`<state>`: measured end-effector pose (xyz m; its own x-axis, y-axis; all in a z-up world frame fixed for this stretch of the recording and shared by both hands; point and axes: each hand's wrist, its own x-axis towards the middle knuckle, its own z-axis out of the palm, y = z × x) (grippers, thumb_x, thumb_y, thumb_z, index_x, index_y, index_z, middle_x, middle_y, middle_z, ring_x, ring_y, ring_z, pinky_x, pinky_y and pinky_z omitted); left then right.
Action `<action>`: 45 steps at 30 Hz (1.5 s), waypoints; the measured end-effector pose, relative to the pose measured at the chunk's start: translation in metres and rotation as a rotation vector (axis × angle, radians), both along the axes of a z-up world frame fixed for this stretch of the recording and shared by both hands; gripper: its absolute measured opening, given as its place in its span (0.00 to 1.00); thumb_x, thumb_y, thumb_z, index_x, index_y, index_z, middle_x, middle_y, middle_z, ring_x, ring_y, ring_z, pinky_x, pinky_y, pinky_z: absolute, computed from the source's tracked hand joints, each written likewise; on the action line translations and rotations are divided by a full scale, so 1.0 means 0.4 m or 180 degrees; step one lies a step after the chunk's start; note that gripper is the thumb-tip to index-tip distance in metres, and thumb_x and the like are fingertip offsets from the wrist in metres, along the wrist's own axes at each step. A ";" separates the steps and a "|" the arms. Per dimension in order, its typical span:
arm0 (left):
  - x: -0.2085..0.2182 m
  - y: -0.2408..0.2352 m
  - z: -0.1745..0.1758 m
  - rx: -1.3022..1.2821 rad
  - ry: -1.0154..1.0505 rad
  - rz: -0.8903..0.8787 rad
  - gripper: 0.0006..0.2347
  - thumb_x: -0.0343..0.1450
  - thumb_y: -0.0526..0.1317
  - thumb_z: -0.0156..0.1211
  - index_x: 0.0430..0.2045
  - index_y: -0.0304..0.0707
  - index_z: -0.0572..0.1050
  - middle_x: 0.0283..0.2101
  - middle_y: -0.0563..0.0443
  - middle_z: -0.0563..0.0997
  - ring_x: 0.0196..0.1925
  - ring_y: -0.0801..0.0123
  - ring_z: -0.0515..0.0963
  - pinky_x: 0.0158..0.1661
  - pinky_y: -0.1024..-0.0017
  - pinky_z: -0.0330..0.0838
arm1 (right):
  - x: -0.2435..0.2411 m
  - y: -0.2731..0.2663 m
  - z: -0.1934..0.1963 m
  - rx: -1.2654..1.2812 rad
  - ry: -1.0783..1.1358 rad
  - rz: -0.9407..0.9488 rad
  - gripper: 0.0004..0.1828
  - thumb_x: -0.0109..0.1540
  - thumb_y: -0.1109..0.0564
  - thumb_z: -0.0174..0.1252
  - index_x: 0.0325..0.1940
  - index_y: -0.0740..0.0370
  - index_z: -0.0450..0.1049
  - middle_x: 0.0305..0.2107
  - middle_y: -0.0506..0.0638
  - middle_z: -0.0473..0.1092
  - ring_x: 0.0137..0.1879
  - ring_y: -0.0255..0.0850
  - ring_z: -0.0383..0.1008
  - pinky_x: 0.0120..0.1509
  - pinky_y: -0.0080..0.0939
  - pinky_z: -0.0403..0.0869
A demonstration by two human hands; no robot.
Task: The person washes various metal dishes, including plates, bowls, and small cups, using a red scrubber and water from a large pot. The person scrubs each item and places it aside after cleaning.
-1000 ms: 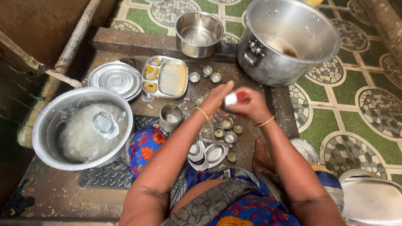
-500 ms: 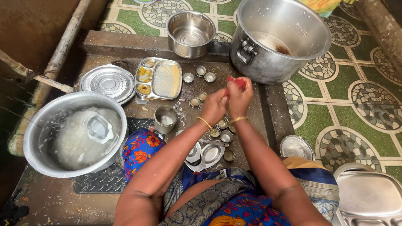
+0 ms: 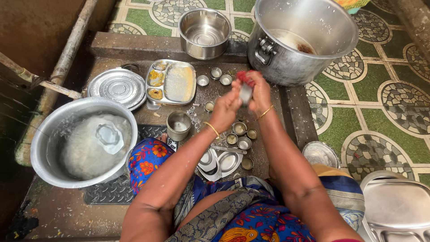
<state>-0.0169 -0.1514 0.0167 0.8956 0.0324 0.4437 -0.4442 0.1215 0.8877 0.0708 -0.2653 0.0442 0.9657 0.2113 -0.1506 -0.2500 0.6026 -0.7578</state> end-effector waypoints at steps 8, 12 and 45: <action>0.069 0.021 -0.042 -0.2750 0.0608 -0.0467 0.05 0.82 0.35 0.45 0.41 0.35 0.71 0.40 0.54 0.78 0.40 0.76 0.76 0.47 0.72 0.73 | -0.119 0.124 -0.104 -0.1702 -0.2656 -0.1830 0.19 0.64 0.58 0.61 0.54 0.63 0.61 0.58 0.61 0.67 0.61 0.41 0.69 0.67 0.42 0.71; 0.059 0.064 -0.054 -0.2605 0.0854 -0.0524 0.05 0.82 0.34 0.47 0.41 0.34 0.71 0.41 0.52 0.76 0.40 0.74 0.77 0.43 0.71 0.73 | -0.132 0.060 -0.093 -0.1999 -0.3454 -0.1164 0.27 0.58 0.60 0.67 0.54 0.65 0.60 0.65 0.64 0.61 0.60 0.40 0.68 0.65 0.40 0.71; 0.009 0.101 0.009 -0.0773 0.1060 0.0197 0.20 0.81 0.53 0.50 0.28 0.34 0.76 0.28 0.58 0.67 0.30 0.78 0.61 0.29 0.74 0.58 | -0.153 0.022 0.033 0.0174 -0.0401 0.0699 0.09 0.62 0.57 0.63 0.41 0.62 0.71 0.34 0.49 0.73 0.40 0.41 0.78 0.49 0.44 0.79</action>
